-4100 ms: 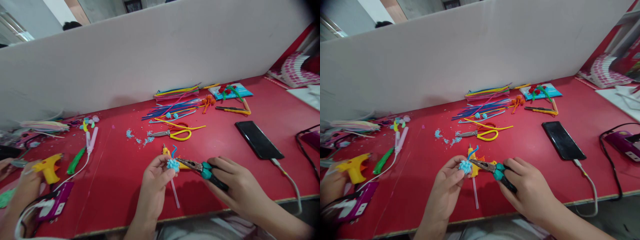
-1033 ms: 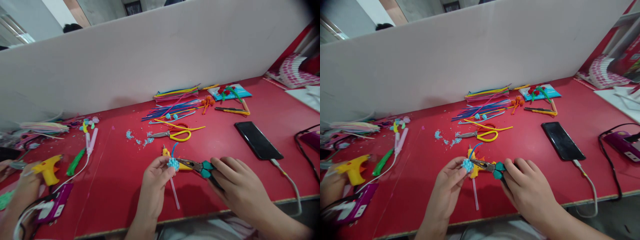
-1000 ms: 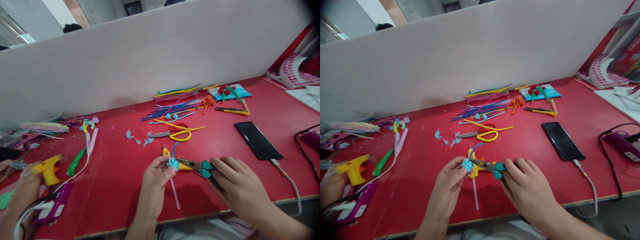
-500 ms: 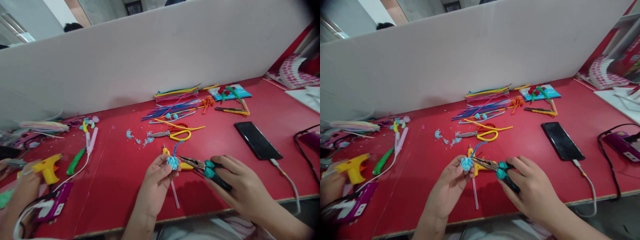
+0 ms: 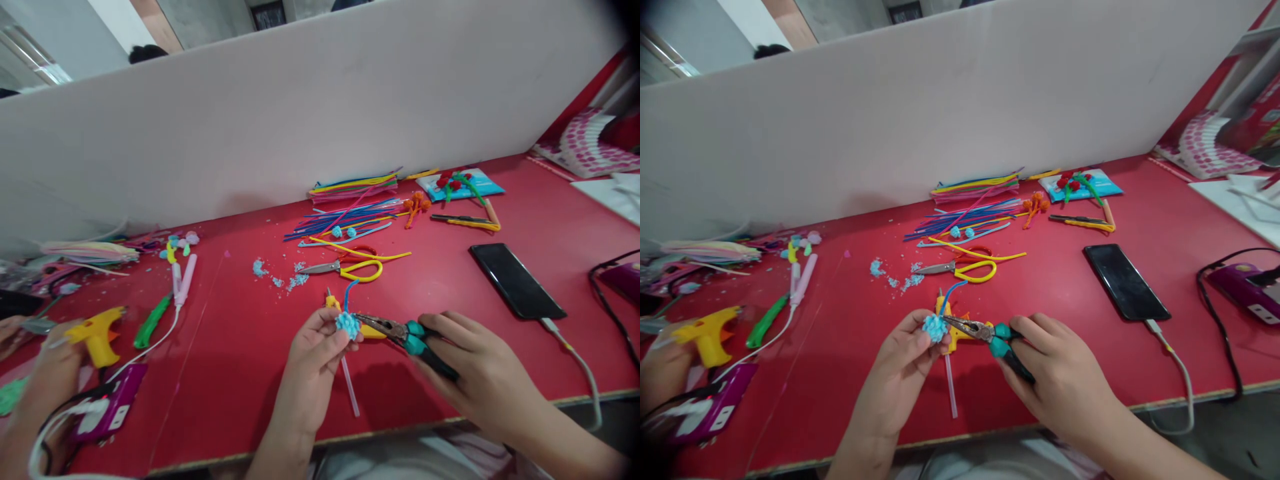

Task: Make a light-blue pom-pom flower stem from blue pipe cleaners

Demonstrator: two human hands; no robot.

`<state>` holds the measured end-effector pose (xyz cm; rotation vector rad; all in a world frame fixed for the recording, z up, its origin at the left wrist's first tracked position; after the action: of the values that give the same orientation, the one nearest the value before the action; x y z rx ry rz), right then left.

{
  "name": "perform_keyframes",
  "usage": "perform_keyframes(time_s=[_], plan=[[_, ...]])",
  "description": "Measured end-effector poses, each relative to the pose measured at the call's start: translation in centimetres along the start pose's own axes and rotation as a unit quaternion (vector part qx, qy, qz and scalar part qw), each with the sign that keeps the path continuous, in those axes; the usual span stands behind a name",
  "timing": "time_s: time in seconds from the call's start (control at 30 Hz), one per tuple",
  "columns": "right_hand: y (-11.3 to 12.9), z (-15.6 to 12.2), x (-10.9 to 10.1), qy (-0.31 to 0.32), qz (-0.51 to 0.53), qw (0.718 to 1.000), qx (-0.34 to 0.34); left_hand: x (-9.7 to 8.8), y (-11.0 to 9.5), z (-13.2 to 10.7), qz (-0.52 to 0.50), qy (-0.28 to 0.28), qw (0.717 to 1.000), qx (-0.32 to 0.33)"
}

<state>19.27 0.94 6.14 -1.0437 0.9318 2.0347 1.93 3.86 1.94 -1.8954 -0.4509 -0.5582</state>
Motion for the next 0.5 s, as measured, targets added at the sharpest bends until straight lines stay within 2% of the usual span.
perform_keyframes(time_s=[0.2,0.5], plan=[[0.7,0.0,-0.1,-0.028,-0.114,0.992,-0.039,-0.1,-0.4,0.0,0.025,-0.064,0.997,0.035],[1.3,0.0,0.3,-0.018,-0.183,0.982,-0.052,-0.3,-0.2,0.1,0.042,-0.070,0.996,0.043]])
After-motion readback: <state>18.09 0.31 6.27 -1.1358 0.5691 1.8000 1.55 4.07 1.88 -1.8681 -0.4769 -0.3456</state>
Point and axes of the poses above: each hand's wrist, its own z-axis towards the middle knuckle, its own x-axis out of the palm, y = z × x, the point moved 7 cm from there along z, towards the middle knuckle, and after that the axes turned 4 degrees about -z, right-handed, at the moved point
